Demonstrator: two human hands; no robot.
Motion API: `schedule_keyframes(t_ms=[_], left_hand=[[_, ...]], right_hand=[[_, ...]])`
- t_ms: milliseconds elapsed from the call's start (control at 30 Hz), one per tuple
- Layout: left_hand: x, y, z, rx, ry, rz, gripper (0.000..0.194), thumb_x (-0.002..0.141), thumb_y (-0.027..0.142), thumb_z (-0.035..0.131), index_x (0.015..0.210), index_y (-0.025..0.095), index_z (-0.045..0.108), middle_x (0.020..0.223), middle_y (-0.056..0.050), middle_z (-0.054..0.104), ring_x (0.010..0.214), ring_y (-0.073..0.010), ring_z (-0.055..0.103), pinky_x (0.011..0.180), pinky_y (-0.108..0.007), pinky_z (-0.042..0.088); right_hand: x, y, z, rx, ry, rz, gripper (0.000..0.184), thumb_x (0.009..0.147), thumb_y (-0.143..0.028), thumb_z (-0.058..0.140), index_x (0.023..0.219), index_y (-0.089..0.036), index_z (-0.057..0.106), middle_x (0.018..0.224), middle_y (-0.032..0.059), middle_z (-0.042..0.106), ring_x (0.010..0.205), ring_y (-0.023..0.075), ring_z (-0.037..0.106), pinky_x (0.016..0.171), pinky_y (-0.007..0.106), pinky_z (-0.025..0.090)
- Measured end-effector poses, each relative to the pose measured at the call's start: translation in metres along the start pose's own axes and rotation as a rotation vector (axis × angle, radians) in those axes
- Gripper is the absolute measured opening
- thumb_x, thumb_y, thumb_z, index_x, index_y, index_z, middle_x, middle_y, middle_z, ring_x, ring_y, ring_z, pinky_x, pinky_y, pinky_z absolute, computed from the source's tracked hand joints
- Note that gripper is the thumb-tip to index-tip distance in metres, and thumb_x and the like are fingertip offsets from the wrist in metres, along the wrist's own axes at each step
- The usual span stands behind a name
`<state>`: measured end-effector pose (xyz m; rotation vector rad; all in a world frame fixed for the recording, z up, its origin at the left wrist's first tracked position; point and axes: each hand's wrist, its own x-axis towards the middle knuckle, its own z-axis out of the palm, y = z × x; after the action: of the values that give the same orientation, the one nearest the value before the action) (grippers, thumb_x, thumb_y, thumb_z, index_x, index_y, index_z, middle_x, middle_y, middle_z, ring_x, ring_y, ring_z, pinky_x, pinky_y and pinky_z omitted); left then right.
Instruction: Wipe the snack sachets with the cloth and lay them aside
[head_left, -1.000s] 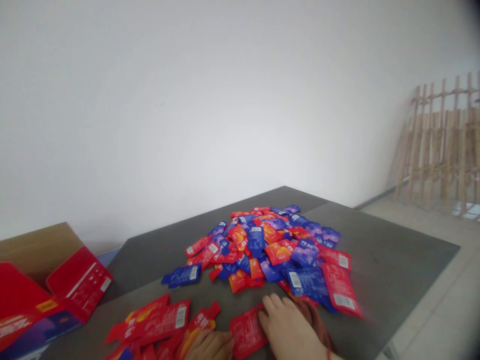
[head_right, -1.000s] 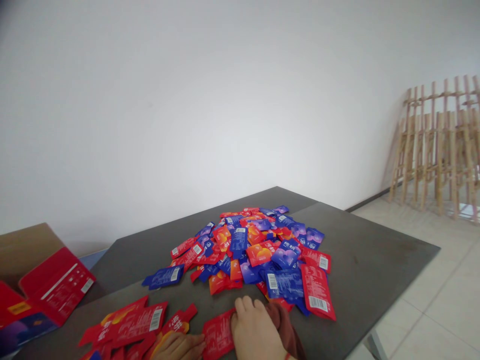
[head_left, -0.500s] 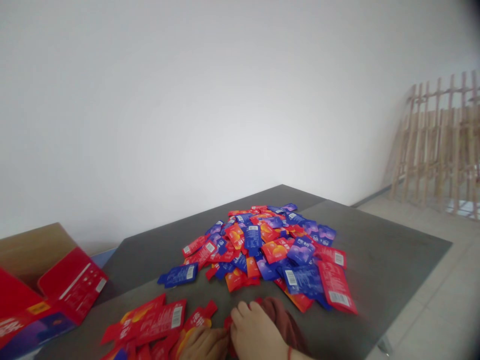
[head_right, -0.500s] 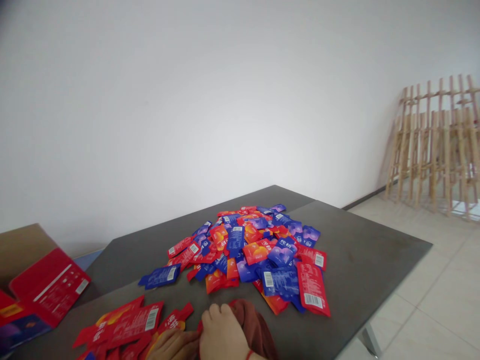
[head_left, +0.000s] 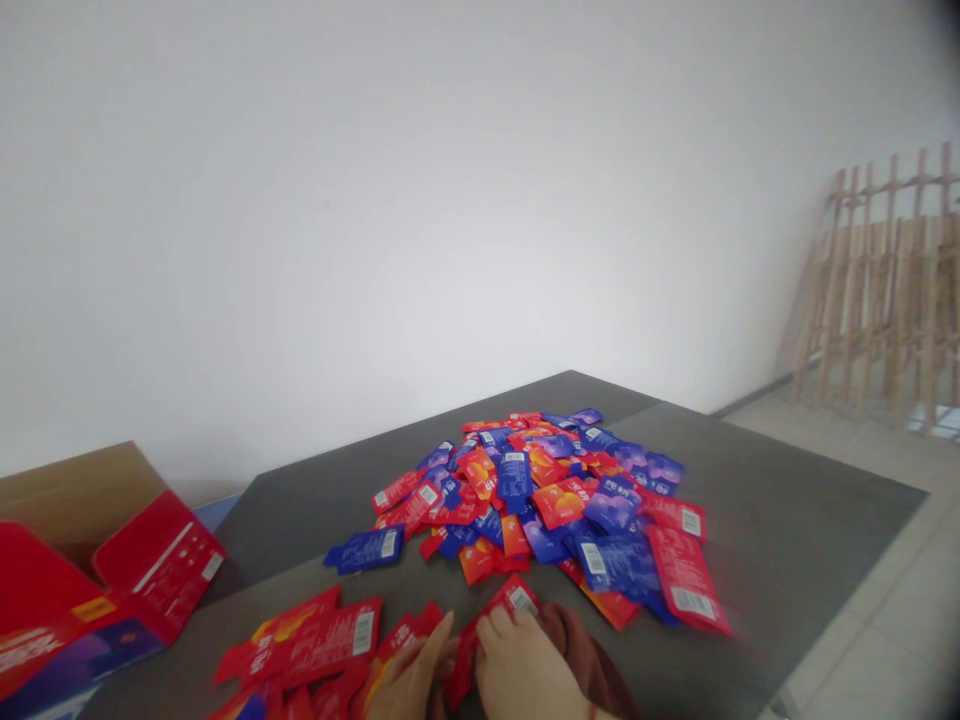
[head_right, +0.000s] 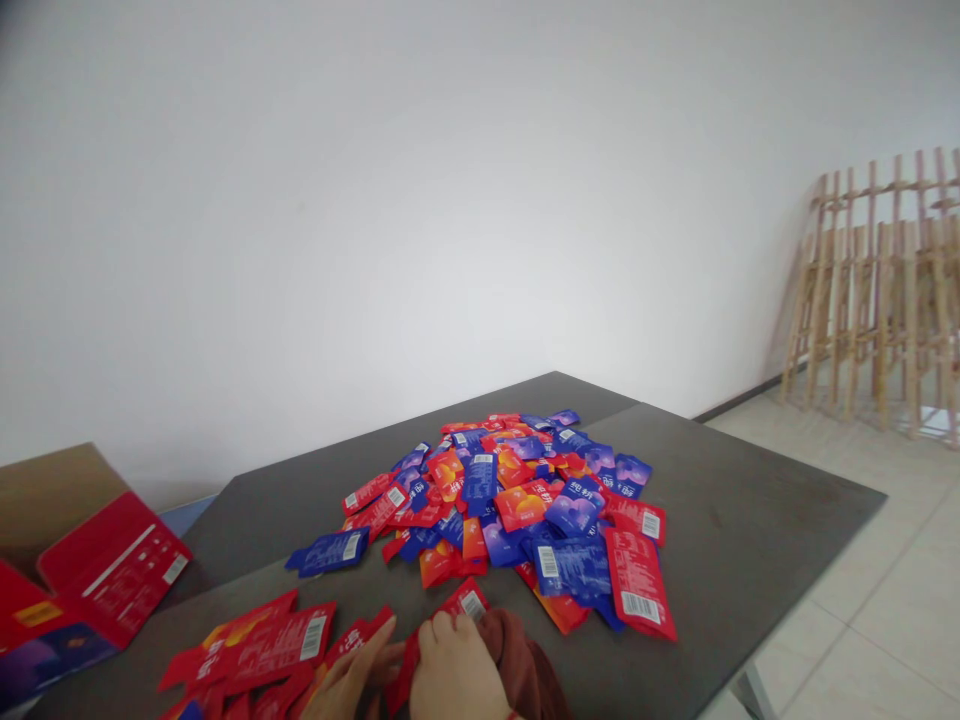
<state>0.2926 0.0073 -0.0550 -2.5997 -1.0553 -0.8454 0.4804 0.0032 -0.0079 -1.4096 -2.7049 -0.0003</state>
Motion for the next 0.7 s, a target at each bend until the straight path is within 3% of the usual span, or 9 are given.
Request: schedule_keyframes(t_ms=[100,200,267,367,500,600,700], left_hand=[[0.002,0.000,-0.003,0.119,-0.046,0.017,0.102,0.062,-0.007,0.033,0.154,0.019,-0.003,0.108,-0.001,0.074,0.097,-0.0119,0.070,0.083,-0.021,0.057],[-0.001,-0.004,0.000,0.220,-0.030,0.094,0.101,0.062,-0.005,0.034,0.153,0.014,-0.003,0.107,-0.001,0.074,0.095,-0.0119,0.071,0.086,-0.022,0.056],[-0.003,-0.004,0.006,0.236,-0.031,0.136,0.091,0.069,-0.002,0.035,0.153,0.010,0.003,0.109,-0.002,0.074,0.089,-0.0107,0.072,0.089,-0.022,0.054],[-0.003,0.001,0.017,0.244,-0.006,0.082,0.063,0.087,0.009,0.035,0.149,0.012,0.022,0.108,-0.002,0.074,0.087,-0.0114,0.071,0.094,-0.026,0.051],[0.007,0.011,0.025,0.276,0.016,0.063,0.038,0.100,0.033,0.034,0.133,0.019,0.047,0.094,0.001,0.074,0.082,-0.0145,0.070,0.092,-0.029,0.050],[0.015,0.015,0.027,0.266,0.077,0.082,0.029,0.097,0.027,0.039,0.120,0.022,0.056,0.080,0.004,0.072,0.072,-0.0142,0.067,0.089,-0.028,0.050],[0.018,0.015,0.027,0.220,0.165,0.074,0.027,0.091,0.014,0.041,0.107,0.024,0.060,0.086,0.005,0.074,0.072,-0.0126,0.065,0.091,-0.026,0.048]], right_hand=[[0.010,-0.009,0.010,0.013,0.050,-0.076,0.023,0.086,-0.013,0.056,0.104,-0.006,0.070,0.089,0.0145,0.068,0.083,0.0244,0.059,0.071,0.038,0.045],[0.008,-0.003,0.018,0.003,0.089,-0.188,0.019,0.088,-0.019,0.058,0.100,-0.010,0.070,0.088,0.0107,0.069,0.082,0.0225,0.059,0.068,0.035,0.044],[-0.001,0.008,0.019,-0.011,0.102,-0.232,0.014,0.088,-0.023,0.061,0.090,-0.015,0.071,0.087,0.0070,0.069,0.082,0.0214,0.060,0.065,0.034,0.043],[-0.020,0.030,0.007,-0.027,0.101,-0.257,0.014,0.087,-0.026,0.064,0.075,-0.021,0.070,0.081,0.0031,0.067,0.081,0.0198,0.060,0.060,0.032,0.040],[-0.028,0.055,-0.023,-0.062,0.143,-0.020,0.012,0.088,-0.016,0.059,0.085,-0.021,0.070,0.091,0.0050,0.066,0.085,0.0215,0.059,0.063,0.033,0.040],[-0.014,0.058,-0.033,-0.080,0.136,0.179,0.022,0.087,-0.007,0.052,0.099,-0.018,0.067,0.097,0.0085,0.066,0.088,0.0238,0.059,0.069,0.036,0.042],[-0.003,0.050,-0.021,-0.101,0.071,0.217,0.020,0.086,-0.006,0.052,0.094,-0.016,0.068,0.096,0.0113,0.065,0.089,0.0263,0.059,0.069,0.038,0.042]])
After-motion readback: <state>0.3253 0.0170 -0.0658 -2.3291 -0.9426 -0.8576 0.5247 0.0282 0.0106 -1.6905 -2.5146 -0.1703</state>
